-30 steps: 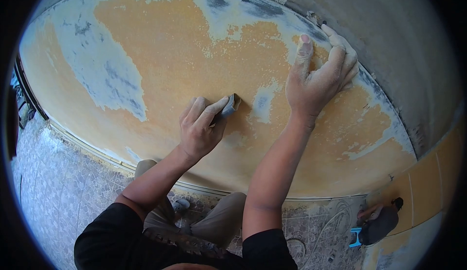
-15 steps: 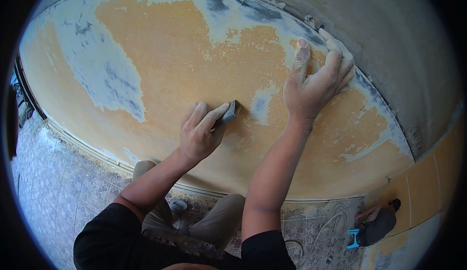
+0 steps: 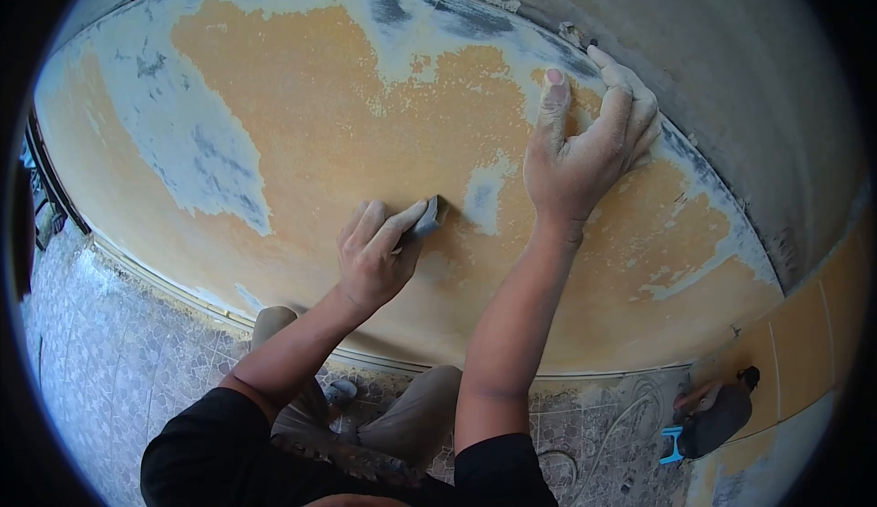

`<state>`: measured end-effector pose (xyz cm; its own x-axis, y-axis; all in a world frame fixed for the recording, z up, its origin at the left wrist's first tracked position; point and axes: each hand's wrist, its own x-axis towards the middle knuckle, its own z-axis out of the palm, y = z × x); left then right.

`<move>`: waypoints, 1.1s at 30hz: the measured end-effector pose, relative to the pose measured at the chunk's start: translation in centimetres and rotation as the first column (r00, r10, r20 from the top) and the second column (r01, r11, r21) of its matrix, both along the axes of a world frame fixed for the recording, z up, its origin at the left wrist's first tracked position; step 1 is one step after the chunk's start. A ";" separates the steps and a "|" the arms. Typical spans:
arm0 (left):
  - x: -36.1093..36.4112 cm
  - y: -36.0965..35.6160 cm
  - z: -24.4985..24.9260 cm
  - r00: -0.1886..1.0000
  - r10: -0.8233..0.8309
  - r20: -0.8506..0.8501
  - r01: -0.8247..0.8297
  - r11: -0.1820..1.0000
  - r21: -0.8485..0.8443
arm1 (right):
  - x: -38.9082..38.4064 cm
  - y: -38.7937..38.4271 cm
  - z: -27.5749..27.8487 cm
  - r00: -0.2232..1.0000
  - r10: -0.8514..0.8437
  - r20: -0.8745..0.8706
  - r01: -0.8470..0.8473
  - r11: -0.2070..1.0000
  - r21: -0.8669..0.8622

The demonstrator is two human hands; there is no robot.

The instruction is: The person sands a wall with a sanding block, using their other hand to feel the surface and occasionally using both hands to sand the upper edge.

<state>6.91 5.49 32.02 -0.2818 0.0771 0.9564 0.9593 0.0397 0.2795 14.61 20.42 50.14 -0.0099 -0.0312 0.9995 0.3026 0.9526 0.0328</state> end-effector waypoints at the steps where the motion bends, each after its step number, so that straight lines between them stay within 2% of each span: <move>1: 0.1 -0.5 -2.6 1.000 0.016 0.011 -0.015 1.000 -0.020 | 0.1 -0.3 0.0 0.999 -0.031 0.009 0.031 0.999 -0.018; 5: -0.3 -1.2 -2.7 0.999 0.023 0.042 -0.022 0.999 -0.040 | 0.1 -0.3 0.0 0.999 -0.040 0.016 0.040 0.999 -0.007; 6: -0.4 -1.5 -1.0 0.998 0.025 0.053 -0.022 0.999 -0.044 | 0.0 -0.3 -0.1 1.000 -0.020 0.004 0.020 1.000 -0.012; 8: -1.2 -1.1 3.6 0.999 0.023 0.037 -0.027 0.996 0.085 | -0.1 0.0 0.0 1.000 0.003 -0.012 -0.003 1.000 -0.014; 11: -1.4 -0.3 4.7 0.996 0.073 -0.059 -0.066 0.991 0.114 | -0.1 0.4 0.0 1.000 0.007 -0.004 -0.007 0.999 0.039; 16: -0.8 -1.6 -2.6 0.996 0.087 -0.012 -0.086 0.996 0.031 | -0.1 0.2 0.0 1.000 -0.001 -0.011 0.001 1.000 0.024; 19: -0.9 -2.3 -3.4 0.998 0.057 0.016 -0.056 0.996 -0.072 | -0.1 0.4 -0.1 1.000 -0.018 -0.018 0.019 0.999 0.048; 25: -1.4 -1.0 4.5 1.000 -0.018 -0.016 0.019 0.999 0.033 | 0.1 0.4 0.0 1.000 0.000 0.012 -0.001 0.999 0.046; 27: -1.3 -0.8 2.8 0.999 0.020 -0.027 -0.019 0.999 0.031 | 0.2 0.0 0.0 1.000 0.007 0.016 -0.007 1.000 0.022; 29: -1.1 -1.1 -1.0 0.998 0.059 -0.038 -0.058 0.998 0.025 | 0.2 0.1 0.0 1.000 0.014 0.020 -0.013 1.000 -0.006; 31: -0.9 -1.9 -4.8 0.995 0.089 -0.037 -0.092 0.993 -0.069 | 0.1 0.5 0.1 0.999 0.041 0.013 -0.041 0.998 0.050; 33: -1.1 -2.0 -3.8 0.998 0.067 -0.017 -0.068 0.994 -0.084 | 0.0 0.5 0.2 0.999 0.033 -0.002 -0.033 0.999 0.039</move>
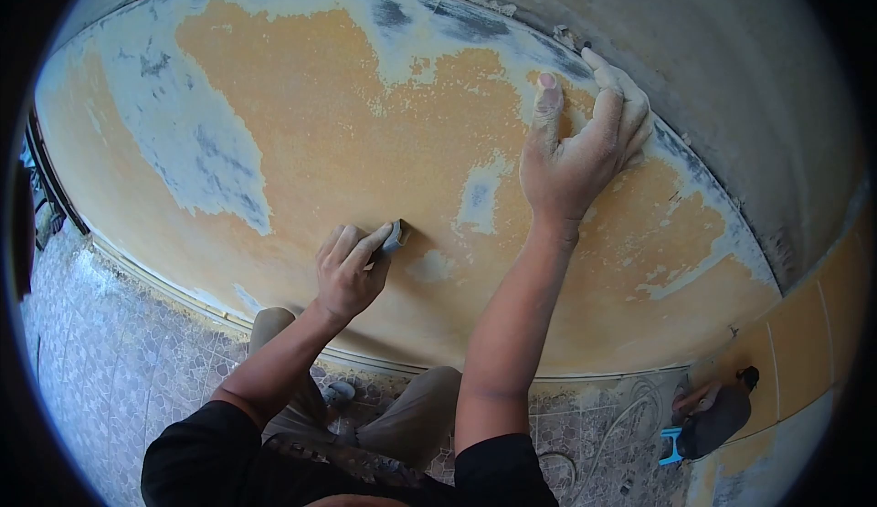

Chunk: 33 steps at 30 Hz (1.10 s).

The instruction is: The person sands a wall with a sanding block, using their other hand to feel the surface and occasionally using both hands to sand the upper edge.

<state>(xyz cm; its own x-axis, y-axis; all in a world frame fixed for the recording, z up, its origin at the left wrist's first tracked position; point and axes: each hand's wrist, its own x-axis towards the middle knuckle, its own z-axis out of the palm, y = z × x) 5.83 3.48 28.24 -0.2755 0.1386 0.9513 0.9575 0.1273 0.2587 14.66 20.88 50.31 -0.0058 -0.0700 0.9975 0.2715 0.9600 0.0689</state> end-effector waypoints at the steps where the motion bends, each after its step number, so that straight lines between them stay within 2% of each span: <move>1: 0.3 -0.3 0.5 0.999 -0.020 0.038 0.021 1.000 -0.018 | 0.0 -0.1 -0.2 1.000 -0.006 0.002 0.006 1.000 -0.017; 7: 0.0 1.6 9.9 0.996 -0.085 0.006 0.084 0.990 0.114 | 0.0 -0.4 -0.3 0.999 -0.036 -0.002 0.035 0.999 -0.029; 9: 0.4 1.8 8.5 0.998 -0.059 -0.026 0.062 0.991 0.115 | 0.0 -0.4 -0.3 0.999 -0.033 -0.005 0.033 0.999 -0.026; 11: 0.7 2.0 4.9 0.998 -0.029 -0.056 0.036 0.992 0.123 | -0.2 -0.3 -0.2 1.000 -0.027 -0.006 0.027 1.000 -0.016; 13: 0.7 0.8 -0.1 0.999 0.006 0.048 -0.007 1.000 0.024 | 0.0 -0.1 -0.3 1.000 -0.027 0.004 0.027 1.000 -0.005; 14: 1.0 0.6 -0.3 0.999 0.003 0.047 -0.005 1.000 0.027 | 0.1 -0.1 -0.3 1.000 -0.029 0.003 0.029 1.000 -0.002; 17: 0.9 0.5 0.7 0.990 -0.042 0.132 0.036 0.998 0.049 | 0.0 -0.5 -0.3 1.000 -0.028 0.001 0.028 1.000 -0.006; 19: 0.5 0.9 5.6 0.995 -0.072 0.069 0.059 0.984 0.166 | 0.0 -0.7 -0.3 1.000 -0.026 0.001 0.026 0.999 -0.033; 22: -0.1 1.3 10.2 0.995 -0.092 0.044 0.079 0.966 0.245 | 0.1 -0.6 -0.2 0.999 -0.045 0.011 0.046 0.998 -0.038; 23: -0.2 1.5 9.7 0.995 -0.096 0.038 0.083 0.964 0.252 | 0.2 -0.5 -0.1 0.999 -0.049 0.005 0.049 0.998 -0.030; 26: 0.5 1.0 4.1 0.999 -0.029 -0.032 0.030 0.999 0.024 | 0.2 -0.2 -0.1 1.000 -0.010 0.023 0.009 1.000 0.011; 29: -0.1 0.0 -0.6 0.998 -0.023 -0.052 0.019 0.997 -0.069 | 0.0 -0.4 -0.2 0.999 0.021 0.027 -0.019 0.997 -0.070; 31: 0.2 -0.3 1.9 0.999 -0.045 -0.009 0.044 0.993 -0.110 | 0.3 -0.7 -0.2 0.999 -0.033 0.025 0.034 0.998 -0.049; 33: 0.0 0.2 5.2 0.998 -0.059 -0.006 0.059 0.998 -0.002 | 0.3 -0.9 -0.2 0.998 -0.049 0.030 0.051 0.997 -0.062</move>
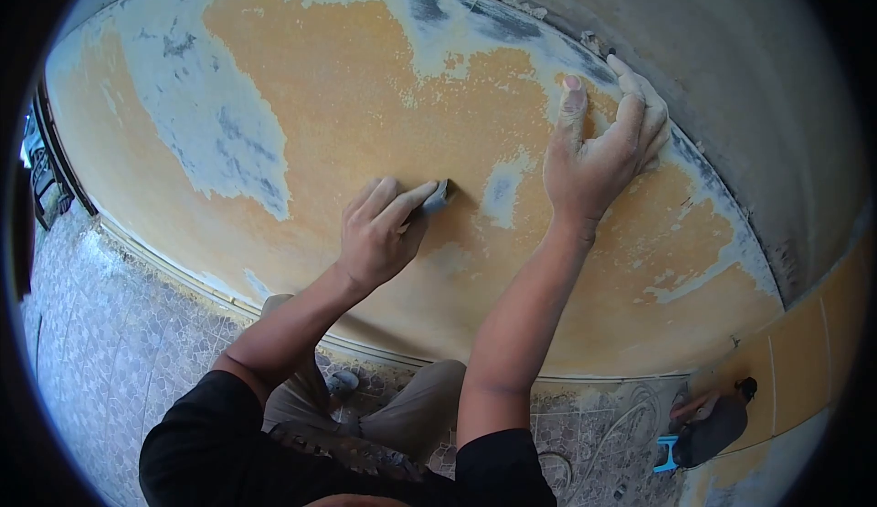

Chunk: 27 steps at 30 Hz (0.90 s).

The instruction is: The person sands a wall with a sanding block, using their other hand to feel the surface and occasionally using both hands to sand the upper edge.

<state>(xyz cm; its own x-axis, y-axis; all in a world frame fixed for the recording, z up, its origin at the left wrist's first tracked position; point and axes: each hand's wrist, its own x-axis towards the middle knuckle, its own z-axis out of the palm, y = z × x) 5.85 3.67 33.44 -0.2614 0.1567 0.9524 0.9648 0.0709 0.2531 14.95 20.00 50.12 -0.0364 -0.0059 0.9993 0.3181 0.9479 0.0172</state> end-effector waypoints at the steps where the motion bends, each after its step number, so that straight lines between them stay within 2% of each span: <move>1: -0.2 0.6 1.8 1.000 -0.002 0.006 0.002 1.000 -0.003 | -0.1 0.0 0.1 1.000 0.003 -0.008 -0.003 1.000 0.016; 3: -0.5 1.6 4.4 1.000 -0.029 -0.003 0.030 0.990 0.138 | 0.0 0.0 0.0 1.000 0.004 -0.014 -0.004 0.999 0.032; 6: 0.3 1.8 2.2 0.999 0.027 -0.036 -0.022 0.991 0.130 | 0.1 0.0 0.1 1.000 0.016 0.002 -0.016 0.999 0.028; 8: 1.2 1.5 -2.8 1.000 0.009 0.006 -0.009 0.999 0.031 | 0.1 0.0 0.1 1.000 0.022 0.010 -0.022 0.999 0.026; 9: 1.4 0.9 -4.4 1.000 0.002 0.004 -0.002 0.999 0.034 | 0.2 -0.1 0.1 1.000 0.016 0.007 -0.016 0.999 0.029; 11: 1.3 0.2 -6.1 1.000 0.008 0.030 -0.005 0.997 -0.076 | 0.0 -0.1 0.1 1.000 0.029 -0.007 -0.029 0.999 0.044; 15: -0.6 0.1 2.1 1.000 0.005 -0.008 -0.005 1.000 0.011 | -0.1 0.6 0.1 0.997 0.076 -0.003 -0.075 0.995 0.062; 17: -1.3 0.4 5.7 0.998 0.031 -0.059 -0.022 0.989 0.147 | 0.0 -0.1 0.0 1.000 0.031 -0.006 -0.031 1.000 0.005; 20: -0.4 0.6 3.0 0.991 0.052 -0.122 -0.044 0.997 0.067 | 0.0 0.0 0.1 1.000 0.019 -0.003 -0.019 0.999 0.030; 23: 0.0 -0.2 -5.4 0.996 0.046 -0.073 -0.047 0.999 -0.015 | 0.1 -0.4 0.0 1.000 0.021 0.000 -0.021 1.000 -0.014; 25: -0.6 -0.4 -6.2 0.996 0.057 -0.061 -0.060 0.997 -0.041 | 0.0 -0.3 0.2 0.999 0.031 -0.007 -0.032 1.000 -0.002; 27: -0.1 -0.5 -4.5 0.999 0.034 -0.017 -0.035 0.999 -0.036 | 0.2 -0.3 0.1 0.999 0.035 0.008 -0.035 0.999 0.010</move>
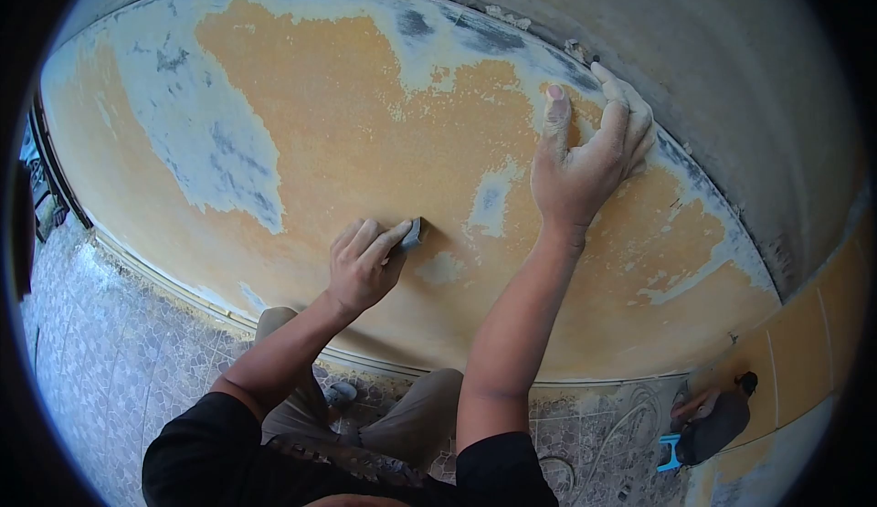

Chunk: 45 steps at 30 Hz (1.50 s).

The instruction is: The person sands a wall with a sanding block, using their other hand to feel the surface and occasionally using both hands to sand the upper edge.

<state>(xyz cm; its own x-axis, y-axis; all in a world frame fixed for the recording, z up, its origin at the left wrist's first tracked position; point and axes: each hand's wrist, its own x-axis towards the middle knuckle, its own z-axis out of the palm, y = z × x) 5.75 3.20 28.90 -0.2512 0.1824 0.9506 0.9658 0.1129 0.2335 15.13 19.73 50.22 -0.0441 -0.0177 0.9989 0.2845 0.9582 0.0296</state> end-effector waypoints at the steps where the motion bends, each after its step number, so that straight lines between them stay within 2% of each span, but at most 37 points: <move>1: 0.2 0.2 1.3 1.000 -0.005 0.009 0.005 1.000 0.001 | 0.0 0.0 0.0 1.000 -0.001 0.009 0.001 1.000 0.000; 6: 0.1 2.1 9.5 0.997 -0.083 -0.009 0.083 0.983 0.165 | 0.0 0.1 0.1 1.000 -0.004 0.008 0.003 1.000 0.022; 8: 0.2 1.9 8.0 0.998 -0.059 -0.024 0.062 0.989 0.137 | 0.0 0.2 0.0 1.000 0.009 0.000 -0.009 1.000 0.019; 10: 0.3 1.3 4.3 0.999 -0.038 -0.038 0.042 0.993 0.108 | -0.1 0.1 0.1 1.000 0.012 0.001 -0.012 1.000 0.025; 11: 0.2 0.6 1.3 1.000 -0.013 0.000 0.013 0.998 0.068 | 0.0 0.1 0.1 1.000 0.009 0.000 -0.009 1.000 0.023; 13: -0.2 0.1 -0.1 1.000 0.007 0.029 -0.008 1.000 0.027 | 0.0 0.2 0.1 1.000 0.002 -0.001 -0.002 1.000 0.019; 16: 0.2 -0.4 1.4 0.999 0.019 0.051 -0.018 1.000 -0.026 | -0.2 0.3 -0.1 1.000 -0.010 -0.009 0.010 1.000 0.007; 18: 0.0 0.3 5.8 0.999 -0.035 -0.019 0.035 0.999 0.002 | -0.3 0.3 0.0 0.999 -0.012 -0.029 0.012 1.000 0.004; 21: 0.3 1.5 9.2 0.996 -0.074 -0.049 0.077 0.995 0.061 | -0.4 0.2 -0.2 1.000 -0.003 -0.028 0.003 1.000 0.006; 24: 0.2 0.9 5.6 0.999 -0.030 -0.017 0.031 0.998 0.048 | -0.2 0.2 -0.2 1.000 -0.010 -0.014 0.010 1.000 -0.005; 27: -0.6 0.0 -2.6 1.000 0.010 0.016 -0.010 1.000 0.012 | 0.2 0.5 0.0 1.000 0.007 0.008 -0.007 1.000 0.020; 31: 0.1 0.5 -1.2 0.999 0.011 0.052 -0.011 1.000 -0.014 | -0.2 0.1 -0.1 1.000 -0.001 -0.006 0.001 1.000 -0.004; 34: 0.8 2.1 5.0 0.999 -0.045 -0.004 0.045 0.999 0.015 | -0.2 -0.4 -0.1 0.999 -0.022 -0.027 0.021 0.999 -0.027; 36: 0.9 3.2 7.5 0.994 -0.108 -0.032 0.111 0.987 0.117 | -0.1 -0.4 0.0 0.999 -0.027 -0.034 0.026 0.999 -0.028; 39: 1.1 2.6 5.7 0.997 -0.071 -0.025 0.073 0.995 0.067 | 0.3 -0.3 0.1 1.000 0.002 0.024 -0.001 1.000 -0.011; 42: 0.5 0.9 0.2 1.000 -0.022 -0.017 0.022 1.000 0.001 | 0.6 0.1 0.1 0.999 0.019 0.037 -0.019 1.000 -0.003; 45: 0.8 1.1 0.8 0.999 -0.022 0.025 0.021 1.000 0.016 | 0.3 0.4 0.1 0.998 0.051 0.023 -0.051 0.998 0.023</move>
<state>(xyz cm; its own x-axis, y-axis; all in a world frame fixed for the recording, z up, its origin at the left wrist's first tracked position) 6.53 4.31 29.71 -0.2714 0.1729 0.9468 0.9617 0.0884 0.2595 15.38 20.18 50.35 -0.0647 -0.0443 0.9969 0.2344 0.9704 0.0583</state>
